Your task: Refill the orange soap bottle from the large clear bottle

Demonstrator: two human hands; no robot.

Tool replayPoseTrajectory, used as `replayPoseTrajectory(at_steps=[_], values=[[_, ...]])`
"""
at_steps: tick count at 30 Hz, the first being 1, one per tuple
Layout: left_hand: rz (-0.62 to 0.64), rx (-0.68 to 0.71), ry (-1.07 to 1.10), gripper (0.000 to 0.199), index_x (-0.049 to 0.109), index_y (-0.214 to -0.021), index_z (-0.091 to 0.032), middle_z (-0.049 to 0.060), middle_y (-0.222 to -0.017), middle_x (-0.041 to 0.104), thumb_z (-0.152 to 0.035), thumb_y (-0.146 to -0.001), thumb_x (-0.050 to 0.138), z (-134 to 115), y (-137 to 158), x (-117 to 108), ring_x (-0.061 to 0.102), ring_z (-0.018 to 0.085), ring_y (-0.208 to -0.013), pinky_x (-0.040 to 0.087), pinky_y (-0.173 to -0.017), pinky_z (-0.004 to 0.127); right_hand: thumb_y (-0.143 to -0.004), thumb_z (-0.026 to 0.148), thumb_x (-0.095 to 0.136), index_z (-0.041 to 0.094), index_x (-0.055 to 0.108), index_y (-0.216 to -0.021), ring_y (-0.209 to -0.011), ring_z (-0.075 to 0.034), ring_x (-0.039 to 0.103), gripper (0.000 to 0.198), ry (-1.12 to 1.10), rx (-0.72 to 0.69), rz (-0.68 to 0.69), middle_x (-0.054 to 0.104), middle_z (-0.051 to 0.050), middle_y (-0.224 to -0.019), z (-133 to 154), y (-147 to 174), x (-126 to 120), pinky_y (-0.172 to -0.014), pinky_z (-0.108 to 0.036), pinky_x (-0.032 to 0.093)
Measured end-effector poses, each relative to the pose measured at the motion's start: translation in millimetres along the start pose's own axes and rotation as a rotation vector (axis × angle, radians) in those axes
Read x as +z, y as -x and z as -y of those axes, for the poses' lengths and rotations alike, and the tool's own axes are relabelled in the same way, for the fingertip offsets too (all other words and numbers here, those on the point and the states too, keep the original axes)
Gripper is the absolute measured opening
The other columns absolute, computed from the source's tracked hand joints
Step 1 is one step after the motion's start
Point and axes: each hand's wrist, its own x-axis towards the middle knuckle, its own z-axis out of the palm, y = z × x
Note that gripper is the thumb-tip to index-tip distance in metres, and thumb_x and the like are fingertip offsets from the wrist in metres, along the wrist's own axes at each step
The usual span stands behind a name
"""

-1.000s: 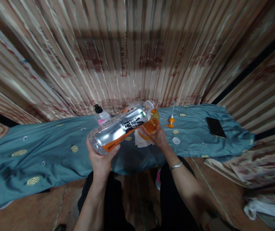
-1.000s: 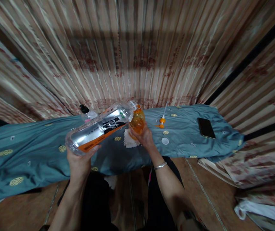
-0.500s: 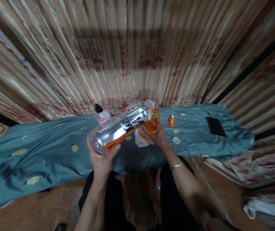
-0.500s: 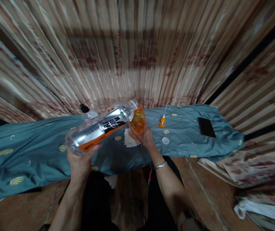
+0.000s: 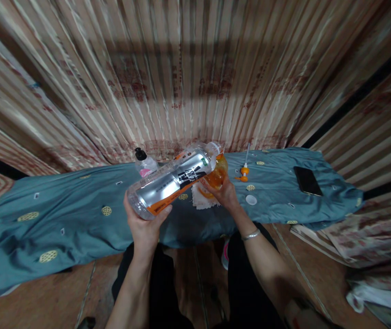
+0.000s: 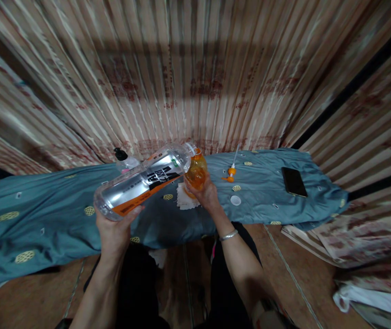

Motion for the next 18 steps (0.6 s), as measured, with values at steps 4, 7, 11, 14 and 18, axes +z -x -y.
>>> replayPoseTrajectory(at_steps=[4, 7, 11, 14, 18], values=[[-0.005, -0.019, 0.024, 0.133, 0.062, -0.164, -0.027, 0.017, -0.159, 0.076, -0.064, -0.052, 0.125, 4.7, 0.0, -0.6, 0.082, 0.041, -0.142, 0.066, -0.132, 0.066, -0.085, 0.056, 0.107, 0.020, 0.069, -0.167, -0.140, -0.053, 0.091, 0.097, 0.003, -0.025, -0.010, 0.091, -0.022, -0.145, -2.9, 0.1, 0.9, -0.123, -0.078, 0.075], [-0.001, 0.010, -0.005, 0.136, 0.062, -0.166, -0.028, 0.016, -0.160, 0.076, -0.066, -0.052, 0.125, 9.4, -0.3, -1.7, 0.081, 0.041, -0.145, 0.066, -0.133, 0.063, -0.085, 0.057, 0.106, 0.019, 0.068, -0.168, -0.143, -0.054, 0.089, 0.099, 0.024, 0.001, 0.010, 0.090, -0.024, -0.146, -0.4, 0.1, -0.4, -0.124, -0.077, 0.074], [0.017, 0.041, -0.017, 0.134, 0.062, -0.168, -0.028, 0.016, -0.159, 0.076, -0.066, -0.056, 0.125, 10.8, -0.8, -2.6, 0.082, 0.039, -0.142, 0.068, -0.129, 0.060, -0.084, 0.060, 0.106, 0.016, 0.066, -0.170, -0.144, -0.054, 0.089, 0.104, 0.040, 0.021, 0.029, 0.090, -0.026, -0.147, 3.4, -0.3, -2.7, -0.126, -0.077, 0.073], [0.015, 0.035, -0.015, 0.133, 0.063, -0.165, -0.027, 0.016, -0.155, 0.078, -0.067, -0.054, 0.125, 7.6, -1.1, -1.9, 0.083, 0.039, -0.140, 0.069, -0.127, 0.059, -0.082, 0.062, 0.106, 0.016, 0.066, -0.168, -0.139, -0.053, 0.091, 0.105, 0.036, 0.015, 0.016, 0.091, -0.025, -0.144, 3.0, -0.8, -3.1, -0.123, -0.075, 0.075], [0.003, 0.006, 0.001, 0.134, 0.064, -0.162, -0.027, 0.016, -0.155, 0.078, -0.067, -0.051, 0.125, 6.2, -1.2, -1.7, 0.084, 0.040, -0.138, 0.068, -0.128, 0.063, -0.082, 0.063, 0.106, 0.021, 0.069, -0.164, -0.138, -0.050, 0.092, 0.099, 0.017, -0.004, 0.009, 0.092, -0.022, -0.144, 4.1, -0.5, -3.1, -0.121, -0.069, 0.077]])
